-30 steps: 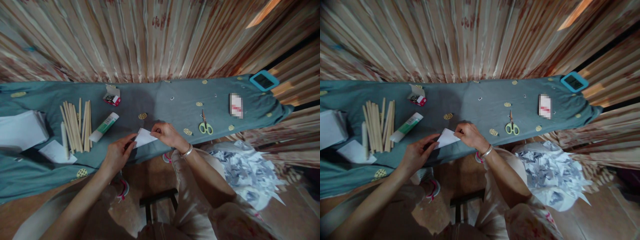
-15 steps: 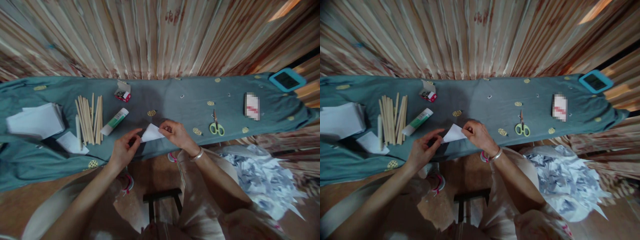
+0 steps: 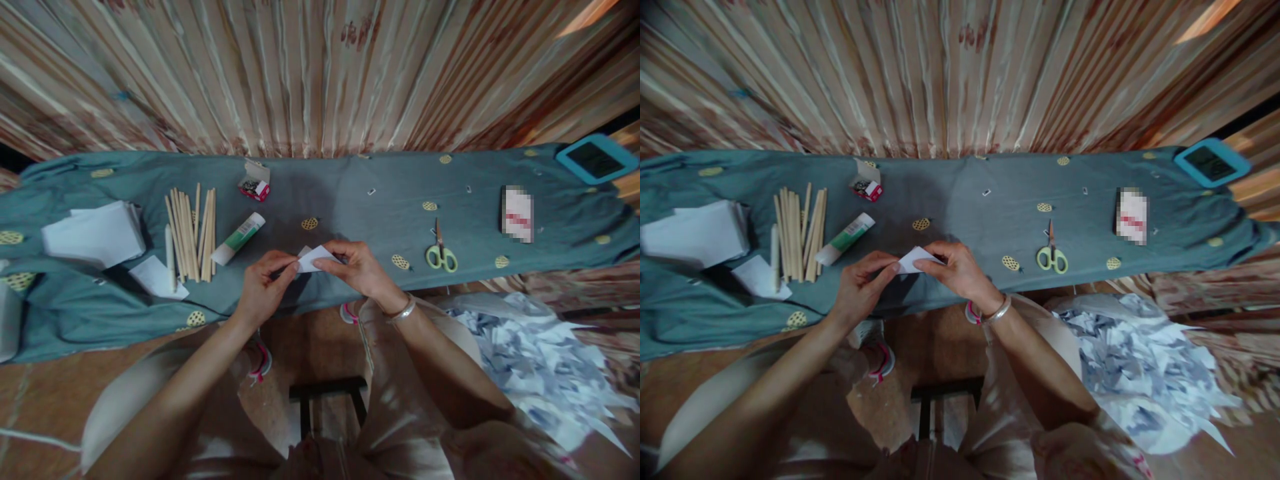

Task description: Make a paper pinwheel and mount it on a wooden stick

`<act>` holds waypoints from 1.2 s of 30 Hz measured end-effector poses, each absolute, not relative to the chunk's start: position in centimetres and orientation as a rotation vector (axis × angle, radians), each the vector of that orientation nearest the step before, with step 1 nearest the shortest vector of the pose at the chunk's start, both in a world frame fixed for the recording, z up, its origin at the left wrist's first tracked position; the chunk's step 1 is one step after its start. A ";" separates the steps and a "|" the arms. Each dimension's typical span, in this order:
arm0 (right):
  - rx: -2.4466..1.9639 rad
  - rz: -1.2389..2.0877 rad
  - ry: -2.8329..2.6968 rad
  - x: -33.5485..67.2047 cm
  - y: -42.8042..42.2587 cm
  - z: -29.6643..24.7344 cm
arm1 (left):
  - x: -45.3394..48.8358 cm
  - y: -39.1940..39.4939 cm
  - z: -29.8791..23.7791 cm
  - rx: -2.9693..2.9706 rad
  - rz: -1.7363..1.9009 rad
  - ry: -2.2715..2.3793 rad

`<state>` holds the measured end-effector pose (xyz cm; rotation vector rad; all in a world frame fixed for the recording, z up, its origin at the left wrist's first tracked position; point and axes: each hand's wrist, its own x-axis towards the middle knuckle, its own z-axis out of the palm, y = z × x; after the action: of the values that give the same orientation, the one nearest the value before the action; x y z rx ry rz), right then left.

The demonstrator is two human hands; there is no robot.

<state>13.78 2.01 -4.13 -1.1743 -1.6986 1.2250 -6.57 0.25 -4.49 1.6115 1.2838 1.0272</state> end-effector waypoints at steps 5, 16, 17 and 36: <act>-1.125 1.191 -1.703 13.6 1.7 -3.6 | -6.2 0.4 -4.3 1.659 1.050 1.227; -1.128 1.163 -1.670 14.7 1.6 -2.8 | -6.8 0.6 -4.2 1.766 0.980 1.307; -1.126 1.161 -1.668 14.8 1.6 -2.7 | -6.9 0.6 -4.2 1.772 0.975 1.310; -1.171 0.988 -1.580 17.1 2.1 -1.4 | -8.4 1.1 -4.3 1.839 1.002 1.418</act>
<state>17.13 2.08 -1.44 -1.1707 -1.5796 0.9877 -8.38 1.10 -4.35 1.8392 1.4183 1.0016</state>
